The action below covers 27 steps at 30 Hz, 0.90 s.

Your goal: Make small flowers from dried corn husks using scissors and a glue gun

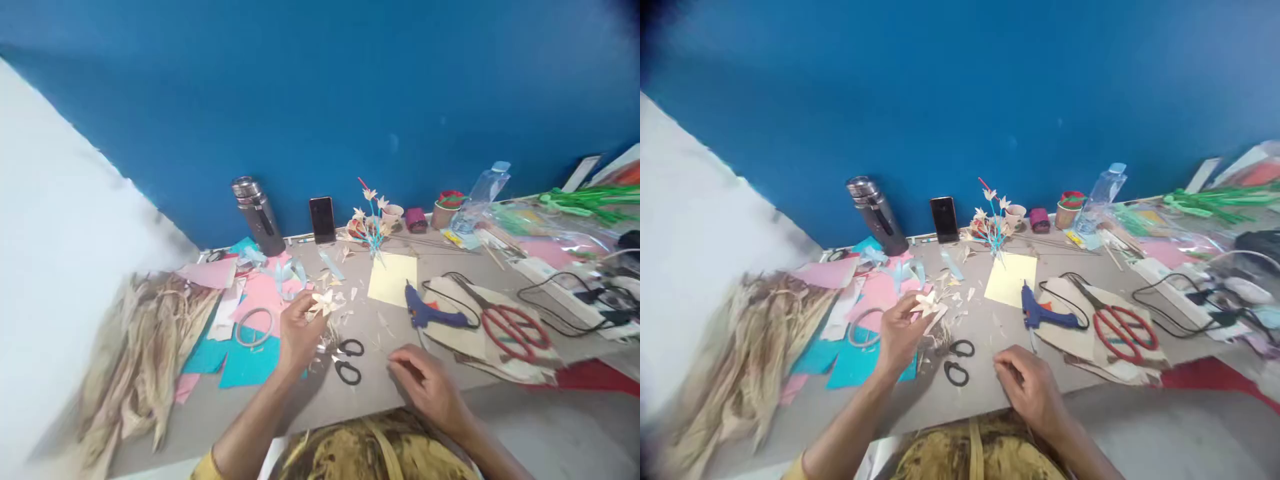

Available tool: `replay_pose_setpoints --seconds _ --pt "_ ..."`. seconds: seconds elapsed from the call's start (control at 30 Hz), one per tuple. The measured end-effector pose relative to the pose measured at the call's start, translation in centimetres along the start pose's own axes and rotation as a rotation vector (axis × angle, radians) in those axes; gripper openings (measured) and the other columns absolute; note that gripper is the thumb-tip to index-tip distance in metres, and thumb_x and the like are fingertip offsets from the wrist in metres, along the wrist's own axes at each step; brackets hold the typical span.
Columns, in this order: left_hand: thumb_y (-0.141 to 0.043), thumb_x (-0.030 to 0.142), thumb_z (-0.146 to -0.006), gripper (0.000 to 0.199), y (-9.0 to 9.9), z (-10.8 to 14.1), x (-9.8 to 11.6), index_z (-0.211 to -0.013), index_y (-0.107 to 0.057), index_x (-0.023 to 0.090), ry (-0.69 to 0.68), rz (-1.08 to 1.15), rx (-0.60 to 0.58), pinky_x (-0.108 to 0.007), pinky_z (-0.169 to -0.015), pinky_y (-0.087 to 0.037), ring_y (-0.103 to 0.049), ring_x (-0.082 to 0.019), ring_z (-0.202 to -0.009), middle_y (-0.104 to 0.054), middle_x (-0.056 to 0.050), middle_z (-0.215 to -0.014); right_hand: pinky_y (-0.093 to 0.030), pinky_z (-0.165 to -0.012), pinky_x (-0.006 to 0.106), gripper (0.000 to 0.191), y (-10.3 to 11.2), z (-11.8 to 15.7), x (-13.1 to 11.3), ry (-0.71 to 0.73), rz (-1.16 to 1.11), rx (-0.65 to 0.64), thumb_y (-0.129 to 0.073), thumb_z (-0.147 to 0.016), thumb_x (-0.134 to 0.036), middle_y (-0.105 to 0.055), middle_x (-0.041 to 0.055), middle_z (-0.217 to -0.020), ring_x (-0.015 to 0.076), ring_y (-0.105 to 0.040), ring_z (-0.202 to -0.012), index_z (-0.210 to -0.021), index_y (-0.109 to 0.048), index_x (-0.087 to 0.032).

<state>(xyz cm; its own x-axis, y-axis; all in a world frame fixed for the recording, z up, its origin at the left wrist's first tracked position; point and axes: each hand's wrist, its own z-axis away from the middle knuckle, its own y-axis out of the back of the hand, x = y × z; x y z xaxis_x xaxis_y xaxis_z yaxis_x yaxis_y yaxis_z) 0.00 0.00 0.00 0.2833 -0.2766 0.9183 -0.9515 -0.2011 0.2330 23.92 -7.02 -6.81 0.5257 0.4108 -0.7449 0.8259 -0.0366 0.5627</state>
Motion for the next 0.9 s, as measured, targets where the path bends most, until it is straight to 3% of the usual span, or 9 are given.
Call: replay_pose_setpoints --seconds 0.2,0.43,0.57,0.8,0.9 --pt "-0.059 0.017 -0.071 0.009 1.6 -1.1 -0.4 -0.065 -0.065 0.018 0.022 -0.084 0.01 -0.026 -0.072 -0.043 -0.055 -0.015 -0.074 -0.062 -0.001 -0.074 -0.05 -0.063 0.025 0.015 -0.7 1.3 1.9 0.07 0.105 0.076 -0.053 -0.097 -0.02 -0.071 0.0027 -0.078 0.0163 -0.068 -0.068 -0.088 -0.065 -0.021" --pt "-0.06 0.024 -0.075 0.014 1.6 -1.5 -1.4 -0.062 -0.063 0.018 0.095 -0.057 0.047 -0.027 -0.073 -0.045 -0.057 -0.017 -0.075 -0.063 -0.002 -0.073 -0.05 -0.062 0.024 0.014 -1.1 1.2 2.1 0.185 0.165 0.09 -0.052 -0.096 -0.015 -0.069 0.0029 -0.076 0.0151 -0.066 -0.065 -0.091 -0.063 -0.021" --pt "-0.06 0.022 -0.074 0.012 1.6 -1.6 -1.7 -0.063 -0.063 0.018 0.063 -0.047 0.085 -0.025 -0.071 -0.045 -0.058 -0.017 -0.077 -0.063 -0.002 -0.076 -0.052 -0.062 0.023 0.013 -1.1 1.0 2.3 0.238 0.188 0.115 -0.052 -0.095 -0.014 -0.071 0.0037 -0.076 0.015 -0.068 -0.065 -0.094 -0.064 -0.02" --pt "-0.06 0.016 -0.076 0.013 2.2 -1.6 -1.9 -0.064 -0.061 0.018 0.085 -0.083 0.118 -0.024 -0.067 -0.042 -0.055 -0.014 -0.075 -0.061 -0.002 -0.079 -0.055 -0.062 0.019 0.012 -1.1 1.1 3.7 0.284 0.24 0.104 -0.055 -0.095 -0.016 -0.073 0.0036 -0.076 0.0137 -0.071 -0.064 -0.098 -0.065 -0.02" --pt "-0.061 0.015 -0.076 0.013 2.2 -1.5 -2.2 -0.063 -0.06 0.019 0.093 -0.089 0.129 -0.024 -0.069 -0.043 -0.056 -0.014 -0.078 -0.061 -0.002 -0.082 -0.056 -0.064 0.02 0.012 -1.1 1.3 4.1 0.236 0.253 0.094 -0.054 -0.096 -0.019 -0.074 0.0049 -0.078 0.0149 -0.072 -0.066 -0.098 -0.066 -0.02"
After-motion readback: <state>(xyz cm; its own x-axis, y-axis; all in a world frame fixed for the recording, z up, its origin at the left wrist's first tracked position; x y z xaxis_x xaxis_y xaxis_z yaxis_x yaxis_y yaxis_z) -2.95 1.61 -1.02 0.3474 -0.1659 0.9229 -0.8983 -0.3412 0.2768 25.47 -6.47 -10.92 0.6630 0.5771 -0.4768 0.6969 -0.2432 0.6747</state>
